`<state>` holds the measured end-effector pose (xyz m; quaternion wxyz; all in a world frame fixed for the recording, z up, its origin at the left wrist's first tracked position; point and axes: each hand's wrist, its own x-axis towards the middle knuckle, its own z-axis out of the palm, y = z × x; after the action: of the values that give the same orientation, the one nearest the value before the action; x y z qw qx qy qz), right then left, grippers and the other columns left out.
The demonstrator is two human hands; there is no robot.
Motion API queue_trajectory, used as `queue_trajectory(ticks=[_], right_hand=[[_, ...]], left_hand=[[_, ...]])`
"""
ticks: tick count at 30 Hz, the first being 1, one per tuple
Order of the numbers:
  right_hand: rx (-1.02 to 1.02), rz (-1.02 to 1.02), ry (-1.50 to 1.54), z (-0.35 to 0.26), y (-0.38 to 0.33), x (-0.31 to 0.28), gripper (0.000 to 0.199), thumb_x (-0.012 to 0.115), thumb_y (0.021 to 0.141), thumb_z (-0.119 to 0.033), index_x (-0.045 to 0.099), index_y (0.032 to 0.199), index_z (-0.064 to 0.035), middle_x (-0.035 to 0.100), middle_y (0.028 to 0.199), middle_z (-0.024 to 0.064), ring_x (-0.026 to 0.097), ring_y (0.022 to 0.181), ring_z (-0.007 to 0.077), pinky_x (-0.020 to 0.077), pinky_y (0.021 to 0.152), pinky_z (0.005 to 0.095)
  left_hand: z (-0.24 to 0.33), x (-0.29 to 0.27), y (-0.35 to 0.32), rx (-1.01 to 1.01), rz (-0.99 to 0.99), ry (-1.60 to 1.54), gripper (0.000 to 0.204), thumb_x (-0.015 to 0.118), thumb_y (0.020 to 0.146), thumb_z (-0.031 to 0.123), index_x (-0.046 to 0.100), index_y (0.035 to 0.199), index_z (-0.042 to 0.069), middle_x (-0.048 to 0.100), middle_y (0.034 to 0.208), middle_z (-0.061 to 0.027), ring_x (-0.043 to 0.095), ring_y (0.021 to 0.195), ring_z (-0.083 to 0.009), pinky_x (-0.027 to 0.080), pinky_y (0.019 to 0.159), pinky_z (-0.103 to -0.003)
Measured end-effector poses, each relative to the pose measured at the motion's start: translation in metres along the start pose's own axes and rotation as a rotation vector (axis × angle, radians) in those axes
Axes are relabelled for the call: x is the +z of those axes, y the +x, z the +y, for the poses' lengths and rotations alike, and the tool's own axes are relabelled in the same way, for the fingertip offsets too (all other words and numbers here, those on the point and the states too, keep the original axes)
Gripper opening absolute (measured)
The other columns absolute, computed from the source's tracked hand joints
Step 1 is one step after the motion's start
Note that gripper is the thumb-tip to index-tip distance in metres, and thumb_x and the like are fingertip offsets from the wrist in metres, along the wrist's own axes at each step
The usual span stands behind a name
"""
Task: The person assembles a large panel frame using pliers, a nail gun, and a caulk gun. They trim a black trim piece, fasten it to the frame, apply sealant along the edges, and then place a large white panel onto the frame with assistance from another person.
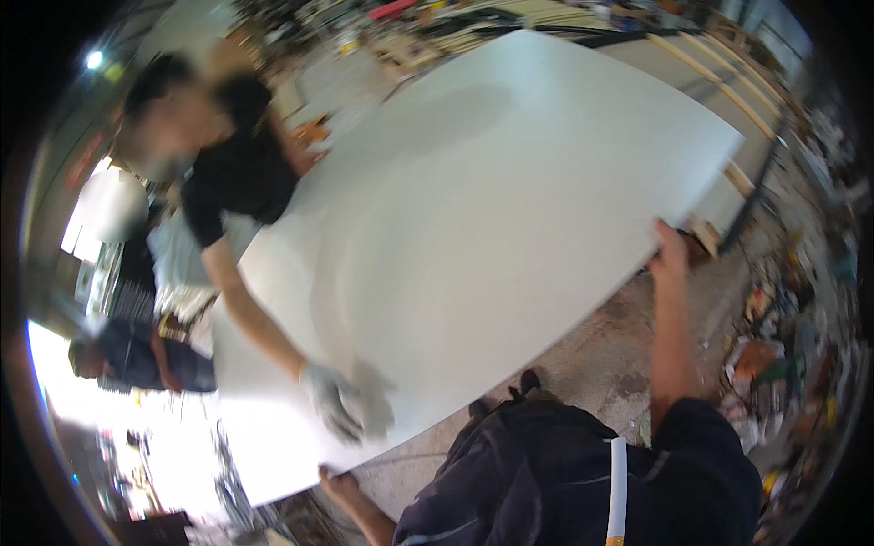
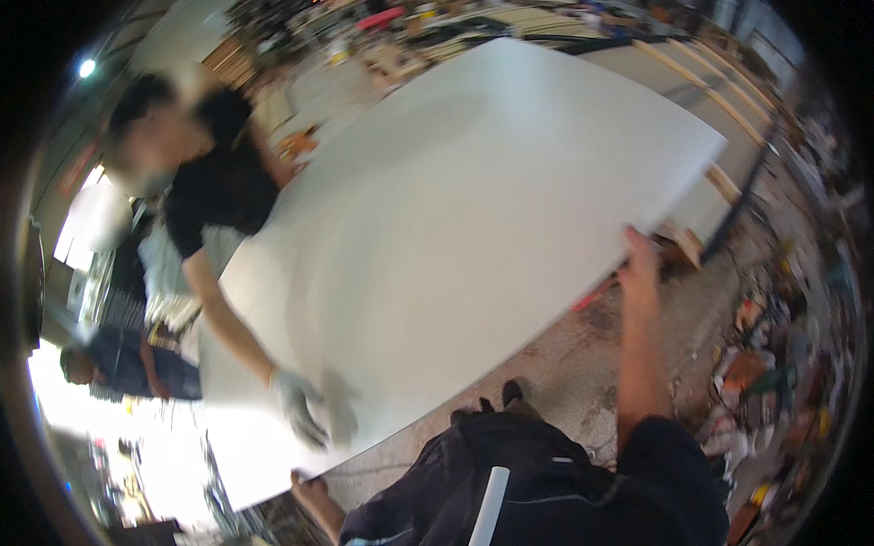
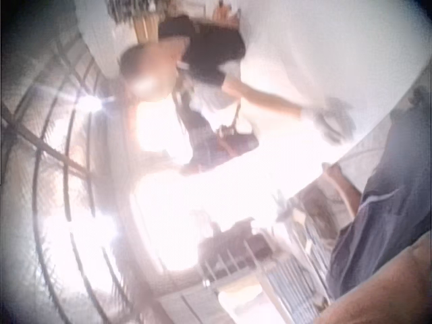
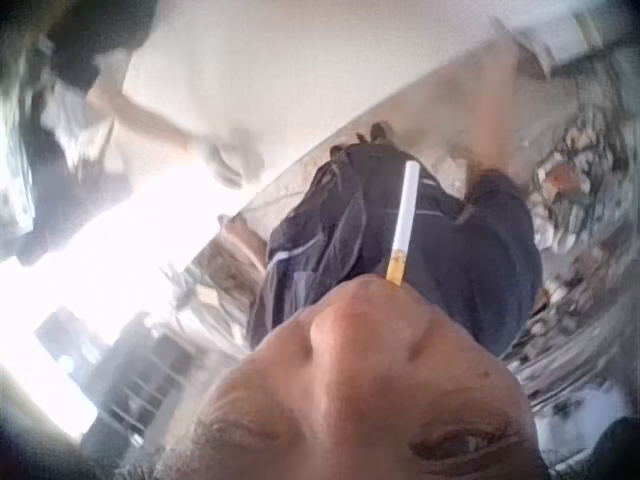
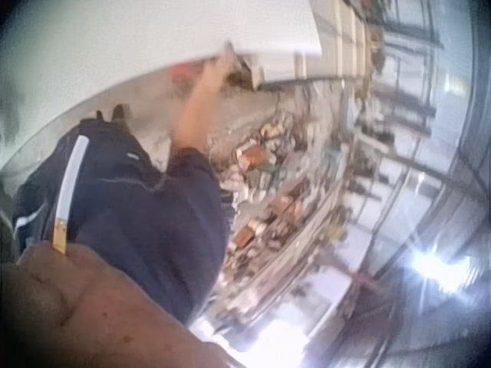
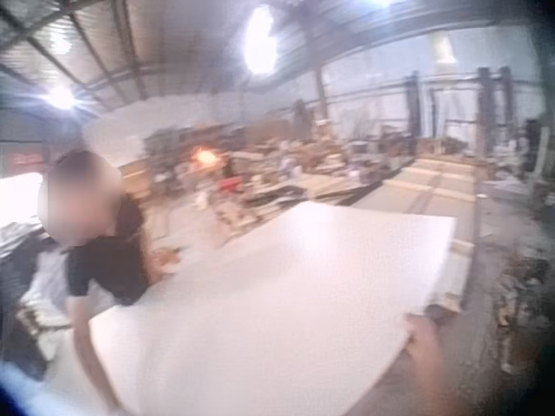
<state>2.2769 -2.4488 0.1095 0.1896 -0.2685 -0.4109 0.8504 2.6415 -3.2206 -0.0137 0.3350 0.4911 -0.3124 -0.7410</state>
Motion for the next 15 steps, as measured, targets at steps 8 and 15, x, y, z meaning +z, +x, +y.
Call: queue_trajectory(ticks=[8, 15], right_hand=[[-0.948, -0.409, -1.393, 0.056, 0.045, -0.211, 0.057, 0.066, 0.096, -0.018, 0.049, 0.146, 0.0031, 0.048, 0.150, 0.0223, 0.046, 0.139, 0.0382, 0.0357, 0.118, 0.0498], [-0.415, -0.319, -0.763, 0.066, 0.046, -0.178, 0.068, 0.066, 0.092, -0.001, 0.037, 0.153, 0.0059, 0.041, 0.154, 0.0270, 0.042, 0.141, 0.0355, 0.0312, 0.120, 0.0487]], left_hand=[[-0.047, -0.077, 0.007, -0.187, 0.198, -0.095, 0.045, 0.059, 0.102, 0.021, 0.050, 0.140, -0.002, 0.065, 0.127, -0.0149, 0.063, 0.113, -0.0314, 0.053, 0.098, -0.045], [-0.064, -0.053, -0.020, -0.041, 0.150, -0.291, 0.048, 0.060, 0.100, 0.015, 0.046, 0.143, -0.003, 0.057, 0.140, -0.0162, 0.056, 0.128, -0.0339, 0.045, 0.110, -0.041]])
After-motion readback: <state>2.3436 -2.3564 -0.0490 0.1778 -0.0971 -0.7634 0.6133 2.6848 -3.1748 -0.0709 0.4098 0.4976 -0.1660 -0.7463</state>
